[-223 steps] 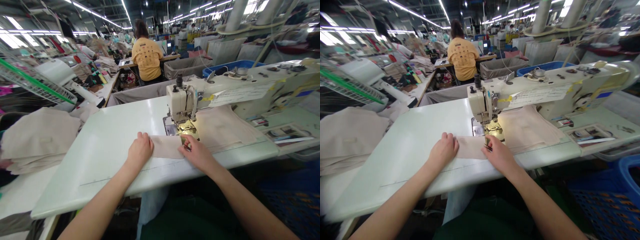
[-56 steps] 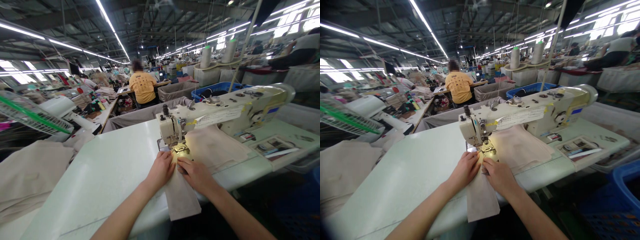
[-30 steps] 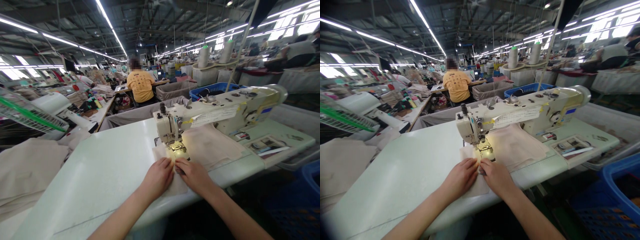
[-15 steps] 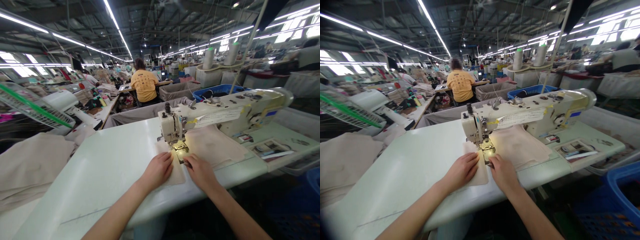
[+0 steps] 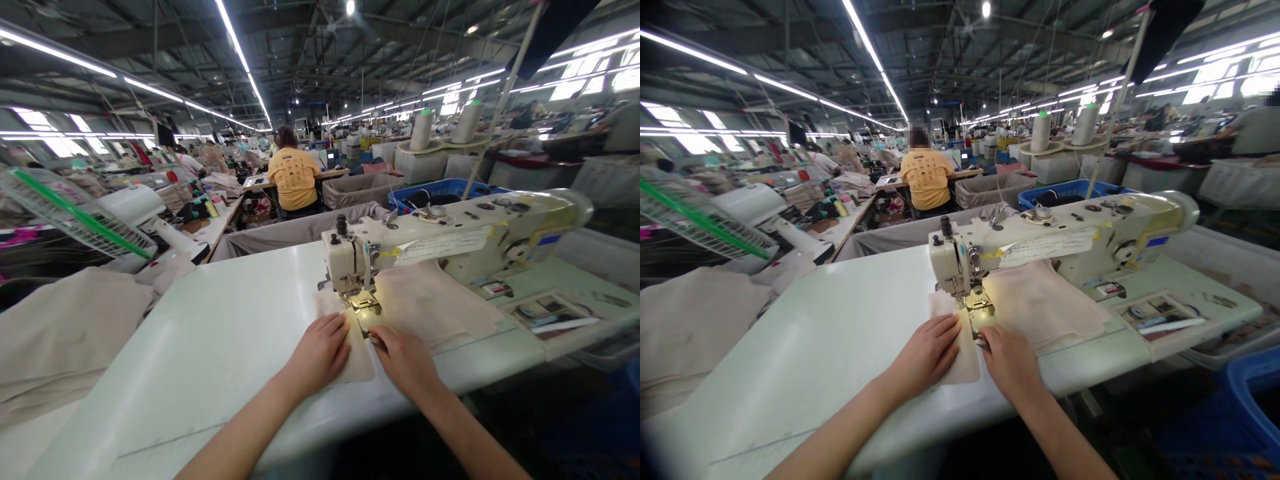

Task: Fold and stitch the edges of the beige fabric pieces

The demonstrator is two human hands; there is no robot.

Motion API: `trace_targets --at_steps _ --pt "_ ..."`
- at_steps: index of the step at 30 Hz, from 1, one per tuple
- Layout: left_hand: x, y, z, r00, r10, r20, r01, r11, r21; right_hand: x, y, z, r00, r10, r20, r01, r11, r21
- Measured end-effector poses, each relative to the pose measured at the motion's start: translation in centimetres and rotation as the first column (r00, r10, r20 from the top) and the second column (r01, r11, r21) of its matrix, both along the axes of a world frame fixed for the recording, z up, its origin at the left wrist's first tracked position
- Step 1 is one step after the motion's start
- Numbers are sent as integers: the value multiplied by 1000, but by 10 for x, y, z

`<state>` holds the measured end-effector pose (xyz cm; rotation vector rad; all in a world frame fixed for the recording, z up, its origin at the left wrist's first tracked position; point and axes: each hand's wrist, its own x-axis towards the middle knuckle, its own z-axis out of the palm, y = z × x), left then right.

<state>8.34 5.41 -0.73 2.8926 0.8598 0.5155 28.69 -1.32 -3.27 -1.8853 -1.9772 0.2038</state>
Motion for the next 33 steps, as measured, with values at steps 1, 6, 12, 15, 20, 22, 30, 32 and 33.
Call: trace_targets --at_steps 1,6,12,15,20,22,30,32,33 --pt "0 0 0 1000 8 -5 -8 1000 -1 0 0 -1 1000 5 -1 -5 1000 9" --pt "1 2 -1 999 32 -33 -32 999 4 0 0 0 1000 9 -12 -9 1000 25" --pt "-7 -4 0 997 38 -72 -38 999 3 0 -1 1 999 18 -49 -18 1000 14" --pt "-18 -9 0 995 31 -92 -30 1000 5 0 0 -1 985 18 -172 -11 999 43" --pt "-31 -18 1 997 -15 -70 13 999 -39 1 12 12 490 -86 -868 -9 995 -103" --pt "-34 -21 2 999 -24 -38 21 996 -83 3 18 21 112 -213 -971 -245 941 -235" --pt "-36 -26 4 998 38 56 -25 973 -231 14 39 30 -154 -559 -815 -578 720 -385" --pt "-36 -25 3 998 38 51 -24 971 -240 14 41 30 -137 -578 -805 -591 700 -401" --pt "-36 -25 3 998 37 47 -25 970 -241 14 42 30 -130 -584 -802 -596 692 -408"
